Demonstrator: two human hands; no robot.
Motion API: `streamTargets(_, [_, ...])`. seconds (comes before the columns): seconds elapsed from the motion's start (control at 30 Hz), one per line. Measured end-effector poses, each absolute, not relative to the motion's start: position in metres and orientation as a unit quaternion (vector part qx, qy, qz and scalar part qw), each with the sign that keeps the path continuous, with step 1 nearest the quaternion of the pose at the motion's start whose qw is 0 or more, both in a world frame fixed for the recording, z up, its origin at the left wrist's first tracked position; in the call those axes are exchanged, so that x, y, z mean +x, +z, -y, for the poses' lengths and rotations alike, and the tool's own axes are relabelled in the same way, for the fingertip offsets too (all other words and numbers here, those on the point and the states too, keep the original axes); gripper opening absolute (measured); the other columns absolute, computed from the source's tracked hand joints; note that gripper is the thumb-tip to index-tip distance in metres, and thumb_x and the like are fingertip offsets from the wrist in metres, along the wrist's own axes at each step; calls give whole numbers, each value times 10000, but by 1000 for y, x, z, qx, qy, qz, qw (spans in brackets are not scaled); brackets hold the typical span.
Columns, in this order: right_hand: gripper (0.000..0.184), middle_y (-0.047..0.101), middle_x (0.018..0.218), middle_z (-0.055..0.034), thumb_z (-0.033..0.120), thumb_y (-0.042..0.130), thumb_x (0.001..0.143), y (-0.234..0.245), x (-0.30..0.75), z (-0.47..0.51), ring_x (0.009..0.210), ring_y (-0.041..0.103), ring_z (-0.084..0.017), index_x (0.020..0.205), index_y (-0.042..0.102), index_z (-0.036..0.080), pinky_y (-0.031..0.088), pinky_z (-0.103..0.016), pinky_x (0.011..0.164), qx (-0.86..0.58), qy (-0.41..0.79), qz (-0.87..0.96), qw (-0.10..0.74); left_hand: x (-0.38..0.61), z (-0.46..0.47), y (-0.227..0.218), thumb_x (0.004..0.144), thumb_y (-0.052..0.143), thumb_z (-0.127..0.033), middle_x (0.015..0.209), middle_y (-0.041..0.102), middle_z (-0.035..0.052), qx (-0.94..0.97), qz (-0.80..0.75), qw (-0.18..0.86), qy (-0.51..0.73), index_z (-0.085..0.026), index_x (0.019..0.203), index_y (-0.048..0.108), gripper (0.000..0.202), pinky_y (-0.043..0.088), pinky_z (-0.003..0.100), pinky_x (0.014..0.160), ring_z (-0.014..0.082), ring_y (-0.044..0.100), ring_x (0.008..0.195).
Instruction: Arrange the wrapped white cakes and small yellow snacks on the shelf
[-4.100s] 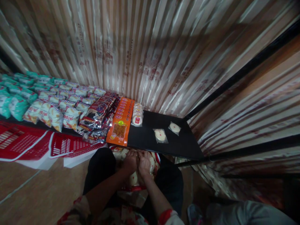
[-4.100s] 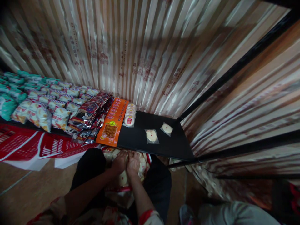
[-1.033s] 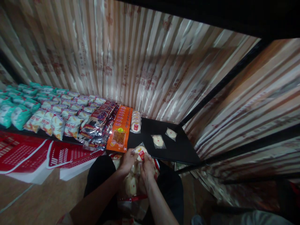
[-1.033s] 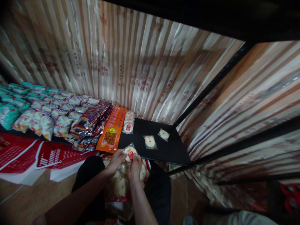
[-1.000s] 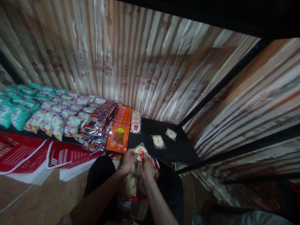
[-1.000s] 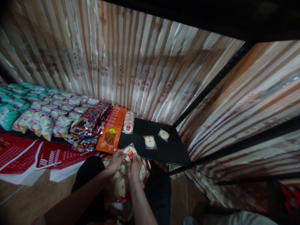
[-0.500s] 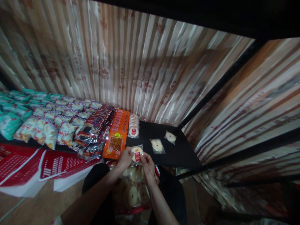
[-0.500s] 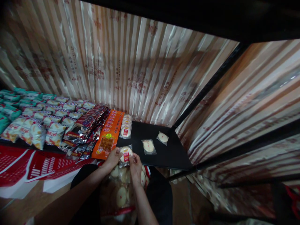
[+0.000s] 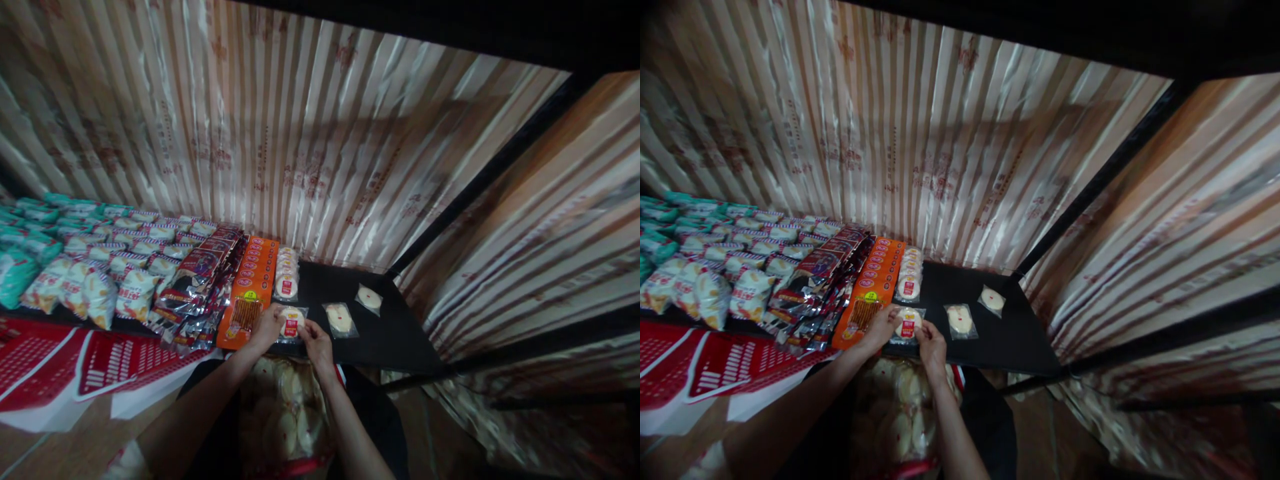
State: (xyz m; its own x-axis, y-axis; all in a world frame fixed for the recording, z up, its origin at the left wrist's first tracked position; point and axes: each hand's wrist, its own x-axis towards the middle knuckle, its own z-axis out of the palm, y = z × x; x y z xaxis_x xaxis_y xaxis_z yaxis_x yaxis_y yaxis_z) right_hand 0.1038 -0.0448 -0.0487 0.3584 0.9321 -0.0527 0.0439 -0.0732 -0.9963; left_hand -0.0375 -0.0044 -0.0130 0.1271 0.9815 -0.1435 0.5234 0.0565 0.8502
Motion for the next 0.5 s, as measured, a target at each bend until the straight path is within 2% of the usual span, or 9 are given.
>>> streamTargets(0.13, [332, 703, 681, -20, 443, 694, 539, -54, 102, 33, 638, 634, -188, 759, 679, 195, 504, -305, 619, -608, 409, 372, 570, -34, -3, -15, 788, 517, -145, 914, 682, 66, 596, -628, 409, 289, -134, 1023, 592, 247, 460, 215, 710, 119, 625, 780])
streamTargets(0.33, [338, 702, 715, -16, 424, 681, 542, -64, 105, 16, 680, 639, -187, 788, 677, 192, 501, -317, 698, -629, 395, 368, 559, -33, -10, -14, 800, 498, -122, 911, 685, 47, 589, -634, 408, 291, -155, 948, 604, 185, 455, 199, 719, 110, 626, 808])
streamTargets(0.5, [326, 706, 731, -19, 452, 648, 586, -60, 105, 5, 685, 637, -197, 791, 684, 201, 495, -308, 672, -652, 366, 393, 535, -34, -14, -7, 796, 482, -106, 956, 678, 60, 592, -648, 392, 277, -161, 978, 608, 228, 443, 235, 783, 132, 612, 867])
